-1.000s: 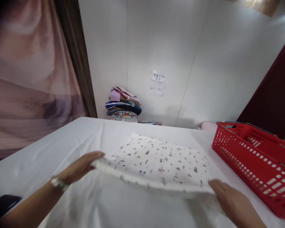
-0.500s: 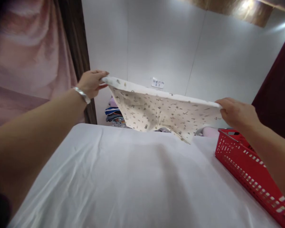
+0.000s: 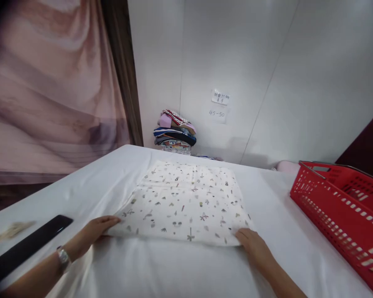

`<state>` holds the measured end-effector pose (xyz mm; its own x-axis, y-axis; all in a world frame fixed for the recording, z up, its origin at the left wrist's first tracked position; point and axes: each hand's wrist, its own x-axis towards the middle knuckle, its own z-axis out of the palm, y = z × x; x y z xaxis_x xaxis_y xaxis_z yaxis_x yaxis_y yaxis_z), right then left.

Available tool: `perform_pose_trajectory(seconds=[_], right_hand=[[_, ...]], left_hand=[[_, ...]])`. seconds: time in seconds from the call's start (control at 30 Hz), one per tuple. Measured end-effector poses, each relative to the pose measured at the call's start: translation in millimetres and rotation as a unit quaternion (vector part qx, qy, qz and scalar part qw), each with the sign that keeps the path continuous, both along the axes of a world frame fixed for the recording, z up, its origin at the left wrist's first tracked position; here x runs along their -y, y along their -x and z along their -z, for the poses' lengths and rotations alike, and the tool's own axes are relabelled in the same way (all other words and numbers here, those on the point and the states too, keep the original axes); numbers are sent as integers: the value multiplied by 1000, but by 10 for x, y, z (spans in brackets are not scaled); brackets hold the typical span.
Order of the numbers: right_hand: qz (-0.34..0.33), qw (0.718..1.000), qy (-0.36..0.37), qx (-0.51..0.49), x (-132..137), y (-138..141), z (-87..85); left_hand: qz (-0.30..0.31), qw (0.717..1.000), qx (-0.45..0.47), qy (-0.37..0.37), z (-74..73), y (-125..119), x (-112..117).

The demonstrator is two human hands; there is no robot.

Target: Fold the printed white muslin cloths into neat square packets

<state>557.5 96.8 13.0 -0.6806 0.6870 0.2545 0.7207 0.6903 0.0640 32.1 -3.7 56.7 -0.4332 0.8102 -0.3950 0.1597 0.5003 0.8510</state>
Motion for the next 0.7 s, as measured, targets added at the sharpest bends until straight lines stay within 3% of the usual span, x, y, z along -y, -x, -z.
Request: perform_pose_trajectory(seconds=[0.2,0.37,0.43,0.6,0.7], right_hand=[[24,1000,-16,-4,422,-194,78],[33,999,-35,-13,594,-284,356],[51,997,-48,-21,584,-330,355],[62,994,-70,-49,623,-522,151],[71,994,-47,-67,742,-665,282]], left_hand=[[3,1000,-19,-1,-46,63,415],[-16,998,-40,52,106,74,532],[-15,997,-51,50,137,73,529],[32,996,-86,8,83,117,569],[57,993,-102,25,128,101,645]])
